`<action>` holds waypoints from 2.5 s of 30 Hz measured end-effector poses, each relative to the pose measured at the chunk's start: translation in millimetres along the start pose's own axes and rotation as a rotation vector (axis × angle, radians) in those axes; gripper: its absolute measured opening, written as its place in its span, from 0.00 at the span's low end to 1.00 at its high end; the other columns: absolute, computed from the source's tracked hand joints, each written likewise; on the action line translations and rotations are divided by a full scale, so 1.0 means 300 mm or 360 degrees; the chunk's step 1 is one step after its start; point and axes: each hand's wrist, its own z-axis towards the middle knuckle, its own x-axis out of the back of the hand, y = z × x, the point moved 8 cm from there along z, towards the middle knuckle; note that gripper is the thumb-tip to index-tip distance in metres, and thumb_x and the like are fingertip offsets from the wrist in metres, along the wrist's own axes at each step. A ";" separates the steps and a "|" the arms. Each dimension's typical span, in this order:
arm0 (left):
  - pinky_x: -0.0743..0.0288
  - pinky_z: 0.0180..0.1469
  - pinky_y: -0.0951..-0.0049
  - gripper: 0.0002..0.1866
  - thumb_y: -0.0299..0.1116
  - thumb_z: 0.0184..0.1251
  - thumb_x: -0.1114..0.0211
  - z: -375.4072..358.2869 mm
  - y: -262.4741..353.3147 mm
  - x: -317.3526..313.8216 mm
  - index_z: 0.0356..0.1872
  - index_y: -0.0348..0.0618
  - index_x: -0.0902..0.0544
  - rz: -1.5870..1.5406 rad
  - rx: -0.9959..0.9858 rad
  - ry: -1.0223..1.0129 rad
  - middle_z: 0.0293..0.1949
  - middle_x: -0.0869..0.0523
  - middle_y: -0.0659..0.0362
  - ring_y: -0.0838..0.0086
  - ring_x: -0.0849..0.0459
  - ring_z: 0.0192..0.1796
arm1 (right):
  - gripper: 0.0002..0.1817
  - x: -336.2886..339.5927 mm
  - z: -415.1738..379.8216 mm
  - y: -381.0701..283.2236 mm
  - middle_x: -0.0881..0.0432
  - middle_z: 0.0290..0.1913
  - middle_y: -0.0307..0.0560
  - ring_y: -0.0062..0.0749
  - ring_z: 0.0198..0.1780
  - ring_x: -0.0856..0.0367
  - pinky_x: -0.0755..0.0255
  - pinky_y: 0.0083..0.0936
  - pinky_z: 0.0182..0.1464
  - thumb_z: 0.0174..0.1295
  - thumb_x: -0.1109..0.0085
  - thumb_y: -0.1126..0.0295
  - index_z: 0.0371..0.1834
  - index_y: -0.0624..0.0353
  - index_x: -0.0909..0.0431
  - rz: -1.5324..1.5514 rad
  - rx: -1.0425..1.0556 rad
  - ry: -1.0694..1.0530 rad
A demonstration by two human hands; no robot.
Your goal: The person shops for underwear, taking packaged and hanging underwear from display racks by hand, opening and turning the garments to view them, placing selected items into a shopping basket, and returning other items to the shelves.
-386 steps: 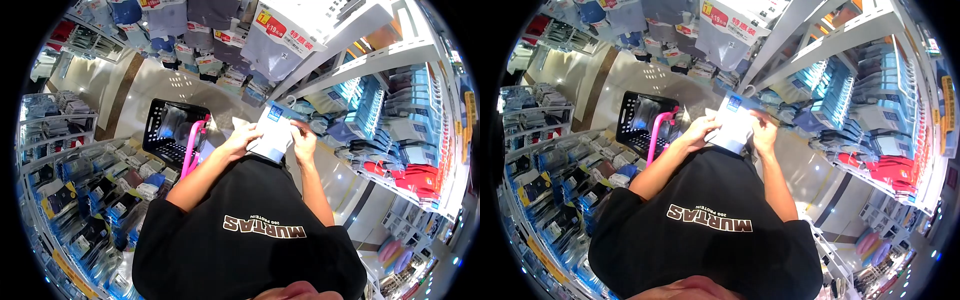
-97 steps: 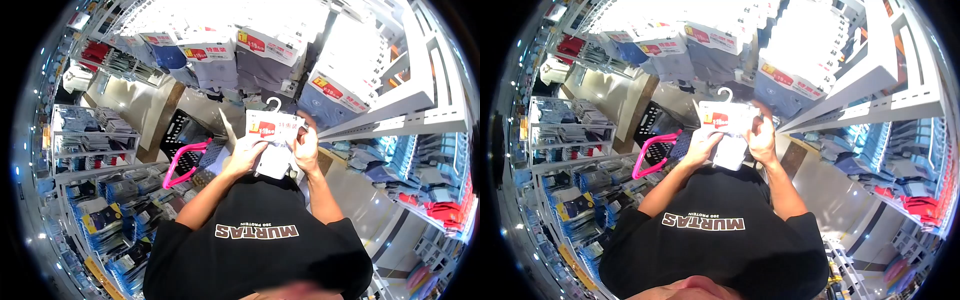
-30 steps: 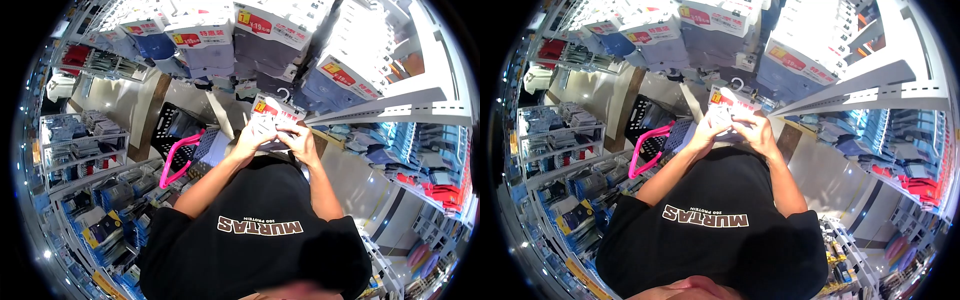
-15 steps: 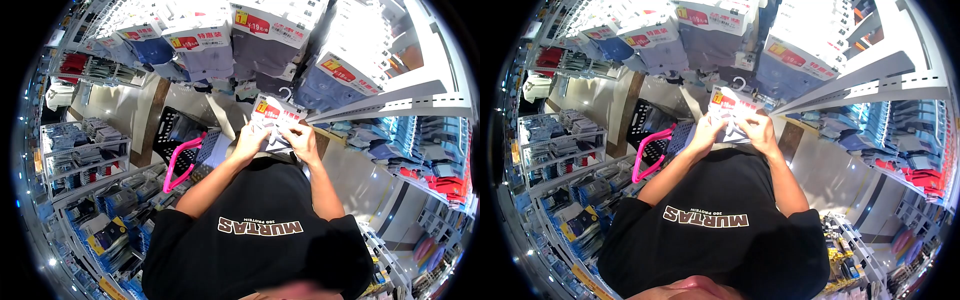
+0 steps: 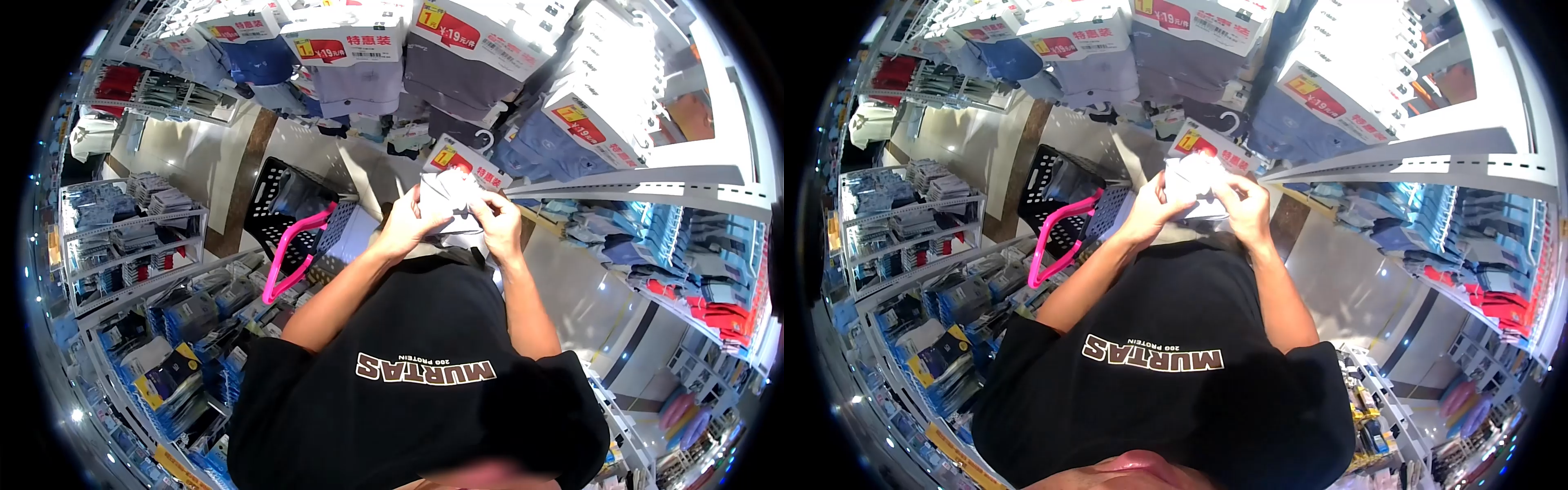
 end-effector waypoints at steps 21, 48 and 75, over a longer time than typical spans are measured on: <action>0.16 0.48 0.67 0.18 0.42 0.77 0.42 0.004 -0.073 0.013 0.55 0.37 0.23 -0.0412 0.0389 0.0050 0.49 0.15 0.55 0.70 0.13 0.45 | 0.30 -0.043 -0.025 -0.058 0.17 0.43 0.50 0.32 0.46 0.18 0.24 0.27 0.50 0.50 0.21 0.63 0.55 0.66 0.19 -0.0445 0.0108 -0.0115; 0.23 0.34 0.79 0.13 0.35 0.71 0.35 0.060 -0.168 0.054 0.46 0.33 0.19 0.0282 0.0433 0.0124 0.34 0.15 0.59 0.81 0.19 0.31 | 0.09 0.237 -0.107 -0.386 0.14 0.40 0.48 0.33 0.46 0.17 0.26 0.27 0.51 0.49 0.23 0.75 0.34 0.63 0.10 -0.0370 0.0663 0.0030; 0.35 0.20 0.74 0.16 0.38 0.78 0.43 -0.479 0.872 -0.447 0.61 0.48 0.23 -0.0112 -0.1496 -0.1250 0.21 0.18 0.58 0.72 0.26 0.18 | 0.08 0.447 -0.099 -0.503 0.13 0.38 0.51 0.27 0.40 0.17 0.26 0.22 0.50 0.61 0.30 0.75 0.39 0.69 0.14 0.0294 0.1168 0.0860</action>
